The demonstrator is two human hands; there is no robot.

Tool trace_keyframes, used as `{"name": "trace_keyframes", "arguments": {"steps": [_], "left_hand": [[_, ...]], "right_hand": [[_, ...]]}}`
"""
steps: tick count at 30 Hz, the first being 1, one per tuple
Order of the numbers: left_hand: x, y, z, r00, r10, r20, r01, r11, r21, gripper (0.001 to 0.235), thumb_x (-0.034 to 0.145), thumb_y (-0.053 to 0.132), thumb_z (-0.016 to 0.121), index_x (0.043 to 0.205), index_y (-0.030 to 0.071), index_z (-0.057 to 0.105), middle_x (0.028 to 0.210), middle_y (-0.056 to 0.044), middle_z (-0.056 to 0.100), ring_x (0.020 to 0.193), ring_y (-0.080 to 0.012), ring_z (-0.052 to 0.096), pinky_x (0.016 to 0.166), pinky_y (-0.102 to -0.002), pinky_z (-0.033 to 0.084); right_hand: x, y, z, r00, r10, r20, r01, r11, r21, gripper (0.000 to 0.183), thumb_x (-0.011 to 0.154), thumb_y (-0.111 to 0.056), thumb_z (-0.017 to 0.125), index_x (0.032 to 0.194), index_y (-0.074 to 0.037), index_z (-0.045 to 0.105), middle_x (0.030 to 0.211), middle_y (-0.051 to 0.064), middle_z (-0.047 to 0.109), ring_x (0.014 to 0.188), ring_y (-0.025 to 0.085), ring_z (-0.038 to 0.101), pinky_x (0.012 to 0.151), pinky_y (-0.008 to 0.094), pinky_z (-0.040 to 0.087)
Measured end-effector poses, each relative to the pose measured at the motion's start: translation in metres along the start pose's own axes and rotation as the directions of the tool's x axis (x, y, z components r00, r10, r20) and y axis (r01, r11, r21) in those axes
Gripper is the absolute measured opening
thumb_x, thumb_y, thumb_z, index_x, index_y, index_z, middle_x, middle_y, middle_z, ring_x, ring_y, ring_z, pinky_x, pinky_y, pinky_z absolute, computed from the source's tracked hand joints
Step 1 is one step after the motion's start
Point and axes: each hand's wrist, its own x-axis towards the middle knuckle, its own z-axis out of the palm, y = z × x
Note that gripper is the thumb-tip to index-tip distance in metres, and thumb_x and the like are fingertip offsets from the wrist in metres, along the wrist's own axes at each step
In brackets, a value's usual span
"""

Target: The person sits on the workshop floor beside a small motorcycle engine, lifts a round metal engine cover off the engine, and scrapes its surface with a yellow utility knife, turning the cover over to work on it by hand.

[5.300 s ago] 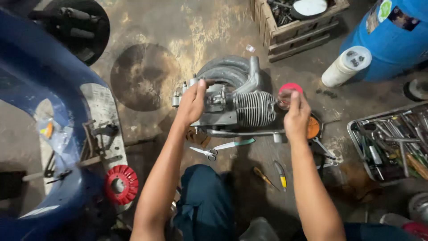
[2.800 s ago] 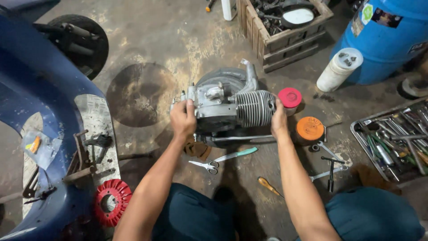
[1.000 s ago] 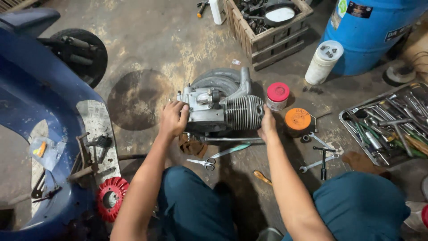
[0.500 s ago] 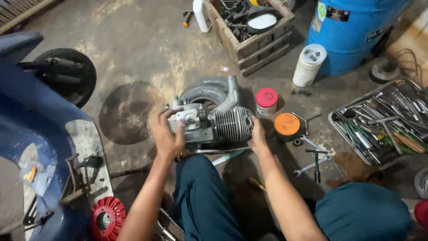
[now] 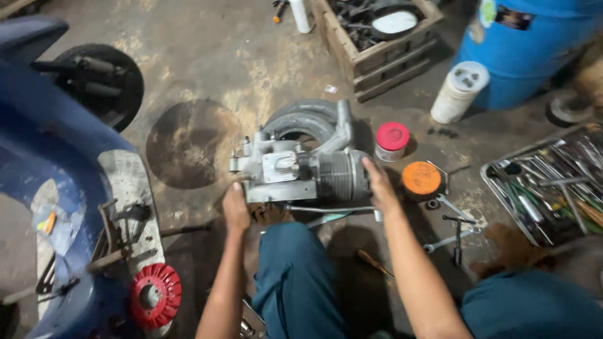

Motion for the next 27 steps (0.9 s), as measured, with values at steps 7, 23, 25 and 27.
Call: {"name": "trace_keyframes", "arguments": {"steps": [7,23,25,27], "left_hand": [[0.009,-0.012,0.047,0.901,-0.186,-0.392,-0.022,0.882,-0.47,0.063,0.111,0.036,0.027,0.086,0.007,0.077,0.079,-0.014,0.074,0.074,-0.0225,0.067,0.077,-0.032,0.052],[0.143,-0.083,0.107,0.825,0.195,-0.53,-0.069,0.966,0.249,0.029,0.105,0.021,0.054,0.088,0.008,0.073,0.083,-0.013,0.067,0.078,-0.0319,0.063,0.084,-0.042,0.049],[0.16,-0.116,0.121,0.709,0.575,-0.408,-0.2,0.72,0.665,0.021,0.108,0.01,0.054,0.099,0.006,0.072,0.086,-0.011,0.066,0.078,-0.029,0.062,0.082,-0.04,0.05],[0.197,-0.125,0.131,0.696,0.61,-0.379,-0.397,0.767,0.504,0.018,0.107,0.007,0.055,0.094,0.001,0.065,0.079,-0.016,0.061,0.071,-0.0362,0.058,0.073,-0.044,0.048]], "right_hand": [[0.016,-0.004,0.007,0.99,0.142,0.019,-0.143,0.983,0.117,0.092,0.092,-0.064,0.067,0.156,-0.004,0.04,0.153,0.024,0.048,0.137,0.04,0.051,0.113,0.055,0.041],[0.029,-0.017,0.049,0.993,0.067,-0.094,-0.034,0.95,0.312,0.062,0.091,-0.06,0.069,0.129,-0.012,0.065,0.124,0.013,0.072,0.104,0.027,0.075,0.088,0.04,0.063],[0.014,-0.006,0.056,0.984,0.101,-0.148,-0.044,0.937,0.347,0.061,0.09,-0.061,0.069,0.129,-0.014,0.066,0.125,0.012,0.072,0.105,0.027,0.075,0.089,0.041,0.063],[0.01,0.004,0.062,0.96,0.133,-0.245,-0.027,0.919,0.394,0.087,0.082,-0.073,0.071,0.144,-0.014,0.057,0.144,0.017,0.061,0.131,0.035,0.06,0.107,0.049,0.053]]}}
